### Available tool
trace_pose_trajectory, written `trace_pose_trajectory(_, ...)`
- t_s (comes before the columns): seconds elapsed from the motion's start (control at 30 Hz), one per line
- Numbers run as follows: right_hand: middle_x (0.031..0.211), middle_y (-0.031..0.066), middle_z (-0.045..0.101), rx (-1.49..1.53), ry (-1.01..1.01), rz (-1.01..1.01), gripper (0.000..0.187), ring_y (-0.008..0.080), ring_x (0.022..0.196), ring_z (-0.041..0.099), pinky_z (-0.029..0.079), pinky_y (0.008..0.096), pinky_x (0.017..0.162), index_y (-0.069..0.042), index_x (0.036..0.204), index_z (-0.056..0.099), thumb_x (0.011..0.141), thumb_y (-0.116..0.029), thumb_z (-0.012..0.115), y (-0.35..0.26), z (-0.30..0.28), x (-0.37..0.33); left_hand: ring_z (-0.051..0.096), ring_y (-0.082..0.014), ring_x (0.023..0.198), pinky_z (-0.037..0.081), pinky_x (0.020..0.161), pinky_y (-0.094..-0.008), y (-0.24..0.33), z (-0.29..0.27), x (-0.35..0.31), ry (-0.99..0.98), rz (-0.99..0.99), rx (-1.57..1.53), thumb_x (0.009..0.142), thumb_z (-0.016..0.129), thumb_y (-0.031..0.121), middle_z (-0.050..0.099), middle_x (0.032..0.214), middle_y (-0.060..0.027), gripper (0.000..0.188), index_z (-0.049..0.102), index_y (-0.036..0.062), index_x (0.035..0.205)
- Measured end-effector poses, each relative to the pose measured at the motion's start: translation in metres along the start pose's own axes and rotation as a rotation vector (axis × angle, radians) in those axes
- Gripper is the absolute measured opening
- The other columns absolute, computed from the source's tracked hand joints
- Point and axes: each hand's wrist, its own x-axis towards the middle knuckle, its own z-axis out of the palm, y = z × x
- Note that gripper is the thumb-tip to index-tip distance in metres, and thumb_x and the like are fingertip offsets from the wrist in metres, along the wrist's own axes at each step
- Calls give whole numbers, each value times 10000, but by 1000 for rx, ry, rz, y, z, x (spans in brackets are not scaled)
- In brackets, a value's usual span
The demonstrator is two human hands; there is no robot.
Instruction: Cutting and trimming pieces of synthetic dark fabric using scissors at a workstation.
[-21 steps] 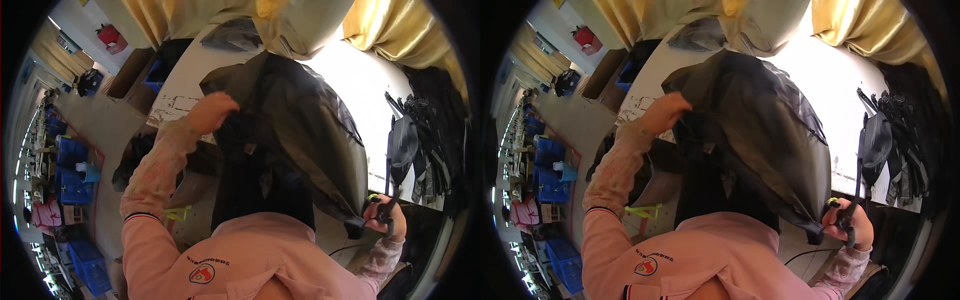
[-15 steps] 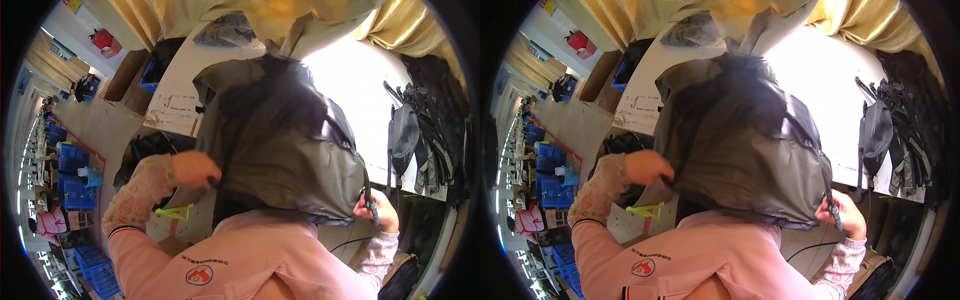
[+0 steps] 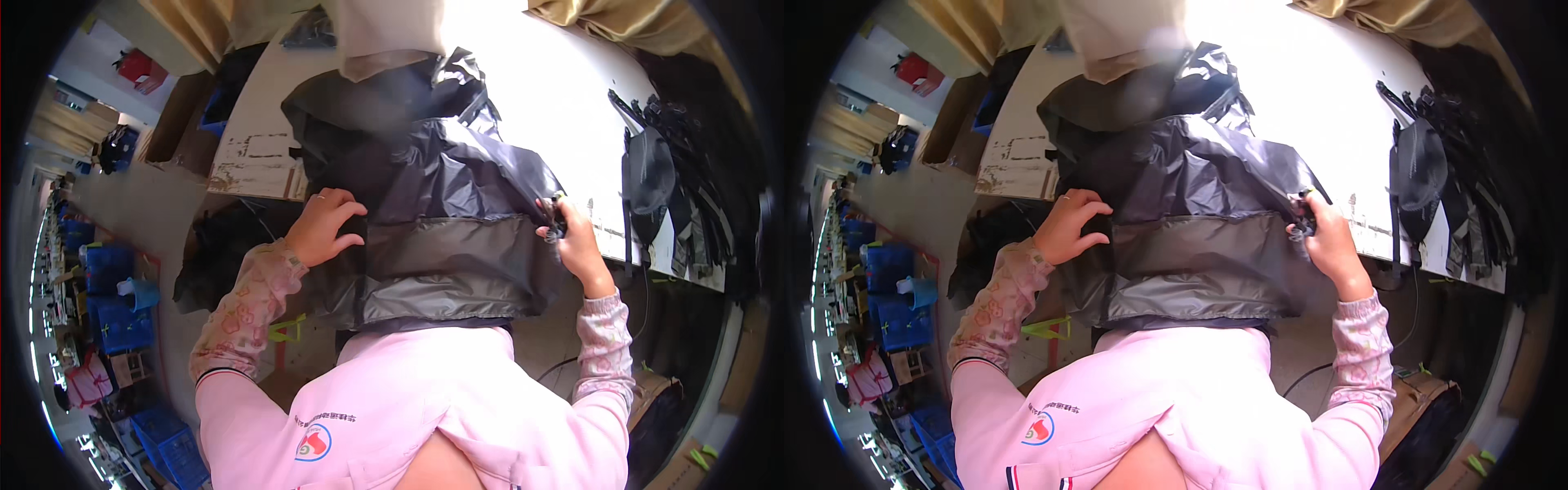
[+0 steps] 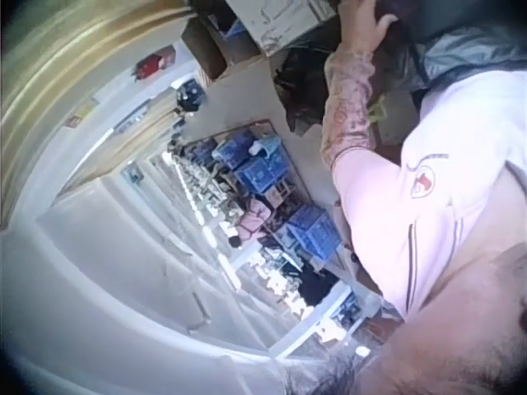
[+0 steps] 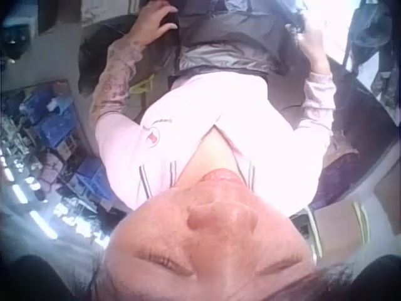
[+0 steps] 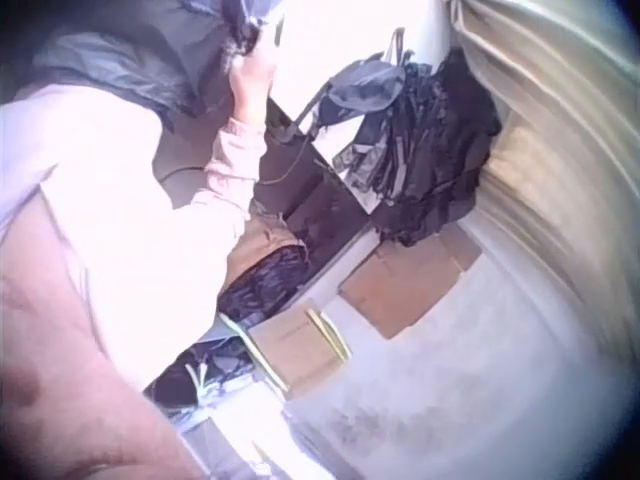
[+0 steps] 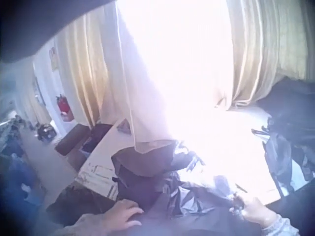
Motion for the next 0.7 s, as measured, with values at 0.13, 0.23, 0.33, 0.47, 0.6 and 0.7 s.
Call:
trace_pose_trajectory(0.13,842,125,661,-273,64,-30,183,187,749,628,509,334,692,-1,935,542,799,67,642,32,14,1,523,-332,1005,435,874,-399,-6,10,4,-54,45,-8,720,776,93,569,1066,-117,274,556,60,880)
trace_pose_trajectory(0.23,776,84,653,-50,49,84,144,192,730,629,495,312,687,-9,914,538,825,7,649,36,9,3,550,-233,915,447,804,-326,-14,5,2,-20,148,-243,765,732,25,567,951,-76,259,487,59,841)
trace_pose_trajectory(0.33,775,54,637,66,9,156,134,117,729,586,480,277,690,-6,880,535,839,-22,662,27,-10,5,493,-112,780,412,703,-251,-25,-8,-9,-163,-237,-663,811,700,23,510,844,-12,245,463,61,865)
trace_pose_trajectory(0.47,770,37,603,155,-73,185,176,101,711,557,465,262,676,-5,861,524,806,-14,691,22,-15,11,416,-20,761,366,662,-189,-27,-21,-5,-255,-347,-876,880,651,55,454,837,47,195,465,66,937)
trace_pose_trajectory(0.6,762,33,591,137,-143,175,201,91,706,546,456,257,668,-8,841,523,777,-10,714,14,-13,14,574,-219,866,459,773,-329,-6,-13,16,-63,-3,-208,844,716,199,588,921,-74,256,573,47,991)
trace_pose_trajectory(0.7,763,28,588,89,-136,181,197,83,697,533,446,252,652,-18,829,531,776,-17,721,9,-11,10,562,-326,951,459,847,-395,42,13,52,8,189,-192,802,743,265,601,984,-125,330,611,53,1017)
